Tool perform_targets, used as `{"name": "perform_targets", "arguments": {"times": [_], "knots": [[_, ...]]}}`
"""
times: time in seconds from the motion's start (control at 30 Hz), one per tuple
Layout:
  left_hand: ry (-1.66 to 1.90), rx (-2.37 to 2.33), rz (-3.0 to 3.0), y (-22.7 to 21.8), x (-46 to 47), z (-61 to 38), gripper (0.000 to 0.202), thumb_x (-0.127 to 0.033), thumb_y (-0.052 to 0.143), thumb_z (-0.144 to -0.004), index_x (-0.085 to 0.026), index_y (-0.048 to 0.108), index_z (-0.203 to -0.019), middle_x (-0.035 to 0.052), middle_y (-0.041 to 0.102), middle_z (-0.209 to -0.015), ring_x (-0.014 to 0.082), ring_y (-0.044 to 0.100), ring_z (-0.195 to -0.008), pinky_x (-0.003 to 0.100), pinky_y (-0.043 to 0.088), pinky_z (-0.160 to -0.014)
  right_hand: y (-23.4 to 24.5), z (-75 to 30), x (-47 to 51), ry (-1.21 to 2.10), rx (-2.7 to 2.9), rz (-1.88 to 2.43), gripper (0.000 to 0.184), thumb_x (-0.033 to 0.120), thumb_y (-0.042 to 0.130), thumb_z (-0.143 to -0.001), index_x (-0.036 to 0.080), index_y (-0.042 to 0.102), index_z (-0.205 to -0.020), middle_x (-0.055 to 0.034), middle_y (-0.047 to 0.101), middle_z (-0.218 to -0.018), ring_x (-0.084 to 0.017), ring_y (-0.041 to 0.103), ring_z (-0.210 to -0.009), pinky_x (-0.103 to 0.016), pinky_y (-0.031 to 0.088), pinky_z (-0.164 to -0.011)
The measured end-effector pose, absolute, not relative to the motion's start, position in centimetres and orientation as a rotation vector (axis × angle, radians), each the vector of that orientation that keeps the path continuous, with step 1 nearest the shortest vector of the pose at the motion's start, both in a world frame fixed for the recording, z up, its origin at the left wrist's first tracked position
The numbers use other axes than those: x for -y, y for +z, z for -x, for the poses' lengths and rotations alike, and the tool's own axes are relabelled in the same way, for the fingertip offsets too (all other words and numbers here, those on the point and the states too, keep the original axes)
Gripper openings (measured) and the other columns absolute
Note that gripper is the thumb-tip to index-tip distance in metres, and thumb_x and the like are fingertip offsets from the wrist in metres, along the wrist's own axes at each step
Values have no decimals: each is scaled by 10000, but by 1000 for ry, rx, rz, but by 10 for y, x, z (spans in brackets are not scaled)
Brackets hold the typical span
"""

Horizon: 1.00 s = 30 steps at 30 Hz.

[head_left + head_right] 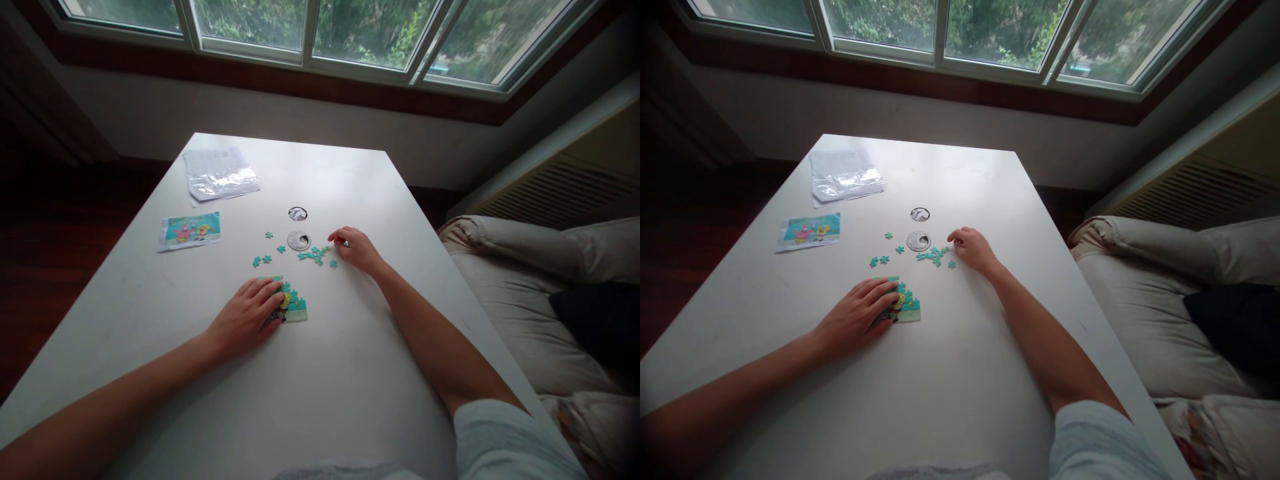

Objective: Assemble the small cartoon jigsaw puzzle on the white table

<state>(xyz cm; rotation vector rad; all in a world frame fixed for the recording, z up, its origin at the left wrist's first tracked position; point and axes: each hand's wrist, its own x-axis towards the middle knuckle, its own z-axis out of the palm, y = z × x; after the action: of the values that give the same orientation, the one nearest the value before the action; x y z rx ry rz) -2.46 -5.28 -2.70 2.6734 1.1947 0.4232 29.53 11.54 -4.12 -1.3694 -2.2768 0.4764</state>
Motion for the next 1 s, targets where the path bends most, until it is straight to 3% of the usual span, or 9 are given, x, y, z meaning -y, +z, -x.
{"name": "perform_targets", "arguments": {"times": [0.27, 0.5, 0.73, 1.0], "knots": [[427, -1191, -2672, -27, 53, 24, 372, -321, 547, -971, -205, 574, -1323, 127, 546, -1455, 304, 459, -1375, 536, 371, -1175, -16, -294, -103, 741, 2466, 1413, 147, 286, 624, -855, 188, 722, -905, -10, 653, -782, -126, 549, -682, -234, 363, -645], [436, -1187, -2671, -27, 53, 24, 370, -314, 544, -969, -200, 576, -1319, 132, 543, -1456, 307, 462, -1371, 542, 370, -1172, -6, -302, -104, 664, 2512, 1456, 165, 254, 577, -872, 193, 727, -905, -24, 672, -796, -132, 553, -695, -243, 356, -658], [406, -1189, -2685, -27, 52, 25, 364, -323, 527, -981, -202, 568, -1322, 129, 539, -1459, 304, 456, -1375, 529, 369, -1171, 3, -309, -100, 956, 2640, 1422, 255, 316, 649, -830, 209, 669, -1061, 19, 609, -742, -115, 501, -624, -227, 333, -601], [458, -1183, -2667, -26, 52, 24, 362, -320, 535, -972, -208, 583, -1313, 134, 554, -1437, 297, 472, -1358, 532, 384, -1164, -11, -285, -94, 806, 2617, 1350, 207, 388, 656, -861, 184, 635, -830, 12, 607, -743, -110, 489, -650, -232, 302, -614]]}}
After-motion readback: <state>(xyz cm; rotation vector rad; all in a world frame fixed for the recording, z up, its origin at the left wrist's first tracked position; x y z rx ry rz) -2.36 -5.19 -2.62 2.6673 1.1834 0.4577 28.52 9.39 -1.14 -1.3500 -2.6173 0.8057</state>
